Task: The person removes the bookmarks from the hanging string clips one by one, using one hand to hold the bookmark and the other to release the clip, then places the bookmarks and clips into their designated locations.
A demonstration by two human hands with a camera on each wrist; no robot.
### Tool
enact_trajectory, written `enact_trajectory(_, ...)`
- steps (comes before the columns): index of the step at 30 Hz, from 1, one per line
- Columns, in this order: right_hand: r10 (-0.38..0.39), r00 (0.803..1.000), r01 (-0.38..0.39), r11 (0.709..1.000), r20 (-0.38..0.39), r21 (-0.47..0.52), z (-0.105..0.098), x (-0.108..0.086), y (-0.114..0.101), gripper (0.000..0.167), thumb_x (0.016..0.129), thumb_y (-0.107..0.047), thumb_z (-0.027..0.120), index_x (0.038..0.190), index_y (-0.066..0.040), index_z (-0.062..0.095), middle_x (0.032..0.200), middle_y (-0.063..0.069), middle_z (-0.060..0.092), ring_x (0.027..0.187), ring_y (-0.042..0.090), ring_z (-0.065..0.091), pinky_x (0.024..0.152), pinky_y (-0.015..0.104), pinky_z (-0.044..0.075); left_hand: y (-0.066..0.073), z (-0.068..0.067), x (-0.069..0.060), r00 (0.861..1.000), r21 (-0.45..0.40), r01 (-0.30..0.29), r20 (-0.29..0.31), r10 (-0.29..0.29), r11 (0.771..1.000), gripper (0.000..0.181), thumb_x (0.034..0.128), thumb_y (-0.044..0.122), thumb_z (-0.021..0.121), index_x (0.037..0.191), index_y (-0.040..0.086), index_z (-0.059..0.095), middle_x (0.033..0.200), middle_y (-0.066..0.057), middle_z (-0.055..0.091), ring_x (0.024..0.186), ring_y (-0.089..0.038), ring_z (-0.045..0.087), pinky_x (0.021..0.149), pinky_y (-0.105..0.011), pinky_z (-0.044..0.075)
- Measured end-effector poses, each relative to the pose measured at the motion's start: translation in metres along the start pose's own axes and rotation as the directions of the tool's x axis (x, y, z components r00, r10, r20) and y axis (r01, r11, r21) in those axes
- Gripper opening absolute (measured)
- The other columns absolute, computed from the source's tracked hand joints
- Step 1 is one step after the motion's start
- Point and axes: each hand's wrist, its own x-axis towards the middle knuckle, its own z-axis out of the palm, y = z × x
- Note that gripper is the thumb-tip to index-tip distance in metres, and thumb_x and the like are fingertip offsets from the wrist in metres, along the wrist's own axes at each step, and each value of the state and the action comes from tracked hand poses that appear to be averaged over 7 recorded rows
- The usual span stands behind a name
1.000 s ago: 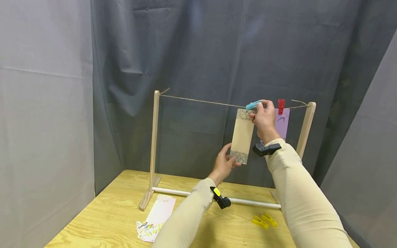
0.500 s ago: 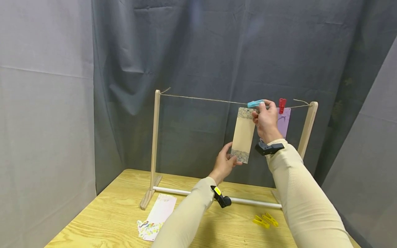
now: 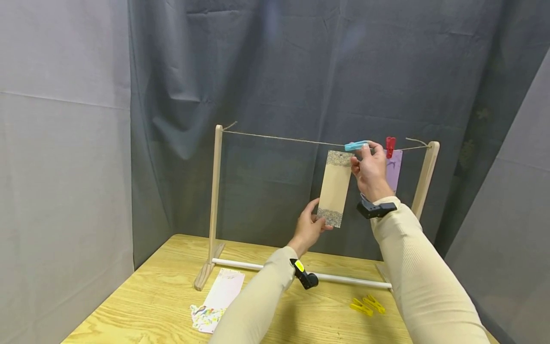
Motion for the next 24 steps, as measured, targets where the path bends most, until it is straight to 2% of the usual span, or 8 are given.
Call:
enact_trajectory(7,0.009,1.000,-0.008,1.000,0.011,-0.008,-0.007,-0.005,-0.001,0.012,0.112,-0.021,0.041,0.120,-0.015,0.046,0.125,0.009,0.065,0.060,0.008,0.053,0.051,0.018,0.037,-0.004,-0.002,-0.001,1.000,0.015,0.005,0.004,-0.005,1.000,0.064,0.1017,-0.005,0.054,0.159,0.018,0.039,0.082,-0.018,0.069,0.085,-0.028,0.076,0.082,-0.041,0.059)
enact_trajectory(10,0.012,1.000,-0.011,0.999,0.015,-0.031,-0.009,-0.008,-0.001,0.011,0.112,-0.022,0.041,0.120,-0.017,0.047,0.122,0.007,0.064,0.060,0.008,0.052,0.052,0.019,0.037,-0.005,-0.004,-0.003,1.000,0.029,0.007,0.009,-0.007,1.000,0.063,0.1021,-0.004,0.054,0.159,0.019,0.039,0.082,-0.018,0.069,0.085,-0.027,0.076,0.082,-0.039,0.059)
enact_trajectory(15,0.006,0.998,0.001,0.995,0.060,-0.103,-0.010,-0.012,0.002,0.014,0.113,-0.023,0.039,0.122,-0.017,0.048,0.117,0.006,0.056,0.061,0.008,0.054,0.052,0.019,0.038,-0.003,-0.014,-0.008,1.000,0.056,0.000,0.005,0.000,0.998,0.063,0.1019,-0.003,0.056,0.159,0.019,0.040,0.081,-0.016,0.068,0.084,-0.027,0.076,0.077,-0.033,0.058)
enact_trajectory(21,0.013,0.996,-0.002,0.994,0.092,-0.114,-0.012,-0.017,0.005,0.017,0.113,-0.024,0.038,0.123,-0.015,0.048,0.122,0.005,0.058,0.059,0.007,0.057,0.053,0.019,0.040,-0.002,-0.027,-0.015,1.000,0.106,0.007,0.013,-0.009,0.994,0.062,0.1035,-0.001,0.056,0.159,0.022,0.039,0.082,-0.015,0.069,0.085,-0.024,0.076,0.075,-0.035,0.057)
enact_trajectory(24,0.031,0.993,-0.015,0.991,0.114,-0.133,-0.012,-0.019,0.008,0.021,0.113,-0.024,0.036,0.127,-0.013,0.048,0.125,0.005,0.058,0.061,0.008,0.058,0.054,0.018,0.042,-0.002,-0.032,-0.019,1.000,0.116,0.015,0.010,-0.017,0.993,0.063,0.1040,0.000,0.055,0.160,0.023,0.038,0.083,-0.017,0.070,0.087,-0.028,0.076,0.074,-0.035,0.056)
